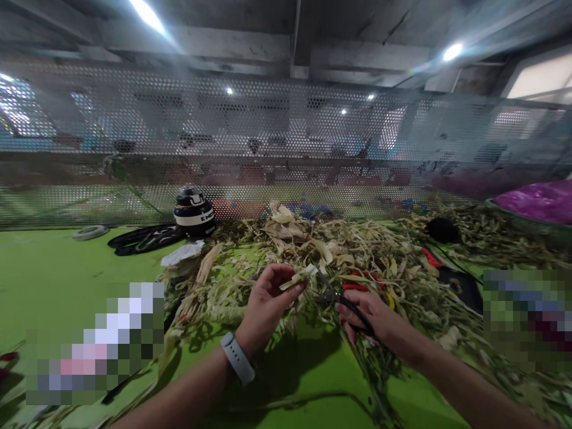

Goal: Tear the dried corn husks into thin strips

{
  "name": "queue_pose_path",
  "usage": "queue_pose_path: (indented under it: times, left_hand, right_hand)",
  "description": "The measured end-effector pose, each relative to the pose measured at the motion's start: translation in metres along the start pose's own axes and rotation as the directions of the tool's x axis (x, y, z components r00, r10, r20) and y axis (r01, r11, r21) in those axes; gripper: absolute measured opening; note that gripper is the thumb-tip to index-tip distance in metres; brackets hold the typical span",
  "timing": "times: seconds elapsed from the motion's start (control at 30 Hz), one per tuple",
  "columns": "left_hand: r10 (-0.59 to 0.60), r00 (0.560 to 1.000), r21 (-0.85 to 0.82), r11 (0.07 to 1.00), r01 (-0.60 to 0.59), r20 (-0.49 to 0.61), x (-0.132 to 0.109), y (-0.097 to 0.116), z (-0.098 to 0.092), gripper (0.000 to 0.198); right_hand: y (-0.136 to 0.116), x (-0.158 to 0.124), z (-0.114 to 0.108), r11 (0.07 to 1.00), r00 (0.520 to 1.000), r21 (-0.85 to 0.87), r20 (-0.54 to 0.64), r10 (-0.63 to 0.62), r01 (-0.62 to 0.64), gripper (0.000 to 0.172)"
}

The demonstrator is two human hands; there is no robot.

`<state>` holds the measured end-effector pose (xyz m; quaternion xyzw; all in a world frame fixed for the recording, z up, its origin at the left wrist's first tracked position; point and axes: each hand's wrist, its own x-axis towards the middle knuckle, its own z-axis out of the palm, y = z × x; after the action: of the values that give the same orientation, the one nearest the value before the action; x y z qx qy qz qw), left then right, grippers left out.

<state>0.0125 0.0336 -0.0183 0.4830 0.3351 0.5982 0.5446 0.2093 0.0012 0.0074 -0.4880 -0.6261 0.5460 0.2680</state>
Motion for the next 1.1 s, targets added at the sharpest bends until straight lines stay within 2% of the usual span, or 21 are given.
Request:
queue_pose_path:
  times: [0.3, 0.63, 1.0, 1.1]
  left_hand:
    - [-0.008, 1.0, -0.001, 1.0, 0.008, 0.003, 0.0, 0.0, 0.0, 0.029]
    - [-0.006, 1.0, -0.018, 1.0, 0.006, -0.002, 0.0, 0.0, 0.0, 0.028]
    - [0.003, 0.997, 0.026, 1.0, -0.001, -0.075, -0.001, 0.003, 0.002, 0.029]
    - [-0.002, 0.998, 0.025, 1.0, 0.004, -0.065, -0.001, 0.003, 0.003, 0.03]
  right_hand:
    - [-0.009, -0.005, 0.002, 0.999, 0.999, 0.015, -0.031, -0.029, 0.029, 0.04]
    - [-0.003, -0.004, -0.001, 1.0, 1.0, 0.007, -0.009, -0.015, 0.016, 0.037]
    - [0.003, 0.001, -0.002, 1.0, 1.0, -0.01, -0.006, -0.019, 0.019, 0.039]
    - [0.002, 0.001, -0.001, 1.0, 1.0, -0.022, 0.0, -0.01, 0.01, 0.039]
